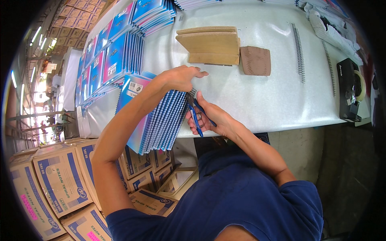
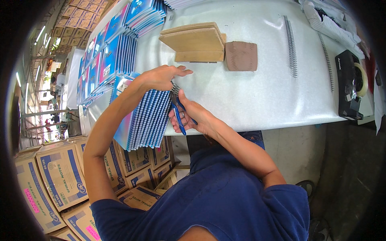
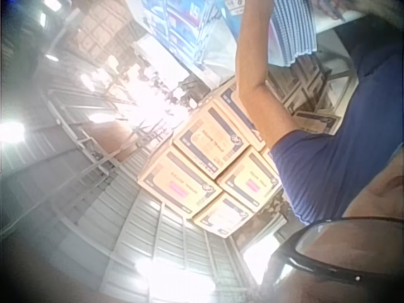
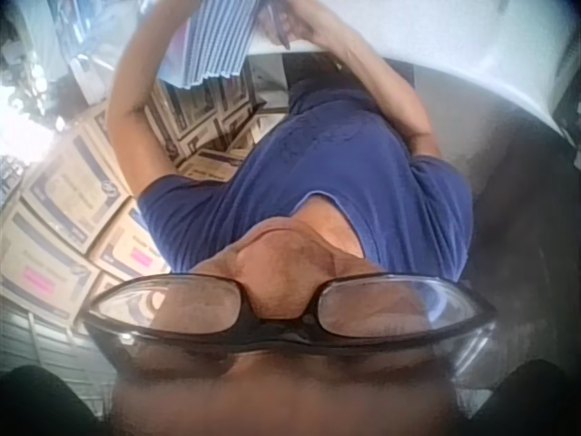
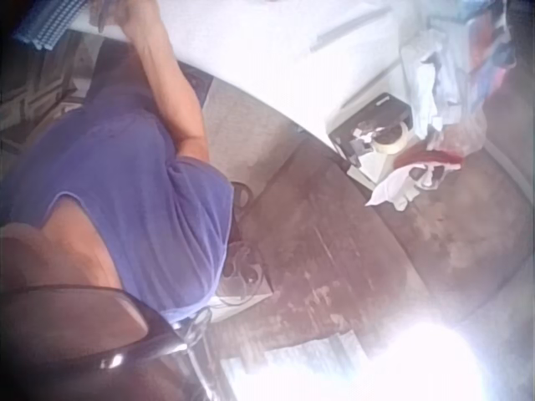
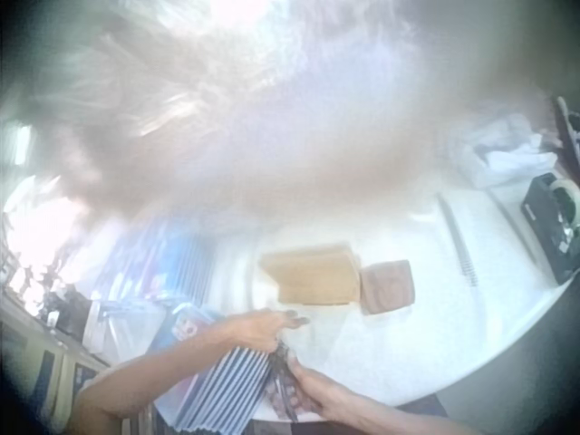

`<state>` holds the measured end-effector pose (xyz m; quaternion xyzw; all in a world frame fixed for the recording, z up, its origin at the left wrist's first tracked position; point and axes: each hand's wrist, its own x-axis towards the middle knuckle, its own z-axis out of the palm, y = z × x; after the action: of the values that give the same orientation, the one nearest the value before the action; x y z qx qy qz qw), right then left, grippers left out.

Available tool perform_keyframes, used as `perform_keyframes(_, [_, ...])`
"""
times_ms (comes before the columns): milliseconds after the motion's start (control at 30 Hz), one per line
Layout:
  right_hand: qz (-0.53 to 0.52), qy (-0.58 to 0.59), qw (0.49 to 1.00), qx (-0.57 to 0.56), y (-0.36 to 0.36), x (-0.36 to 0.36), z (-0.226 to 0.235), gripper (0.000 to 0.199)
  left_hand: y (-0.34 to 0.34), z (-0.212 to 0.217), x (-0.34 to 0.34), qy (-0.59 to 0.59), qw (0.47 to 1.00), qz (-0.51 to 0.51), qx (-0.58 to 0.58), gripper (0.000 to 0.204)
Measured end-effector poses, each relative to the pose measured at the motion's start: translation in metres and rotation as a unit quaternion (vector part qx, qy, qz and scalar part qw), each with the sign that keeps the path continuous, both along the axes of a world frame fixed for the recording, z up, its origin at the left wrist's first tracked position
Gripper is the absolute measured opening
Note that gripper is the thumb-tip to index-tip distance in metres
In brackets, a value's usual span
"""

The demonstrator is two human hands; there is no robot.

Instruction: The person binds spiral notebooks by inserting wire coils into pre-punched holes and then crimping and trimming the ends using a pair of pliers.

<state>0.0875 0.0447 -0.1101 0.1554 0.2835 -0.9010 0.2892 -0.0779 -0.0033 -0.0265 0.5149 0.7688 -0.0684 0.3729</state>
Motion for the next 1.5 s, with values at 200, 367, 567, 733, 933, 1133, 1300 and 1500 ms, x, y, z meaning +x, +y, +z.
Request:
perform_keyframes(200, [-0.028,-0.007,0.999,-0.027,-0.004,-0.003,-0.003,0.072,0.001,0.000,0.008,0.030,1.000,0.000,-0.008,0.088])
perform_keyframes(367, [0.003,-0.035,0.999,-0.027,-0.002,0.004,0.003,0.071,0.003,0.000,0.022,0.078,0.997,0.011,-0.015,0.088])
perform_keyframes(567, [-0.012,-0.062,0.998,0.015,-0.008,0.006,0.016,0.072,0.000,-0.005,0.018,0.082,0.997,0.004,-0.002,0.089])
perform_keyframes(733, [-0.003,-0.046,0.998,-0.036,-0.007,-0.001,-0.003,0.072,-0.003,-0.008,0.021,0.101,0.995,0.008,0.014,0.090])
perform_keyframes(933, [0.009,-0.036,0.999,-0.016,-0.007,0.003,-0.009,0.072,0.003,-0.001,0.024,0.092,0.996,0.019,-0.004,0.094])
perform_keyframes(1133, [-0.006,-0.065,0.998,-0.017,-0.005,0.007,-0.002,0.075,-0.003,-0.011,0.015,0.072,0.996,0.033,0.050,0.094])
perform_keyframes(1300, [-0.019,-0.085,0.996,-0.016,-0.004,0.009,0.003,0.075,-0.004,-0.010,0.021,0.095,0.992,0.014,0.079,0.094])
perform_keyframes(1500, [-0.020,-0.080,0.997,-0.010,-0.004,0.005,0.001,0.073,-0.004,-0.010,0.027,0.120,0.987,-0.008,0.102,0.093])
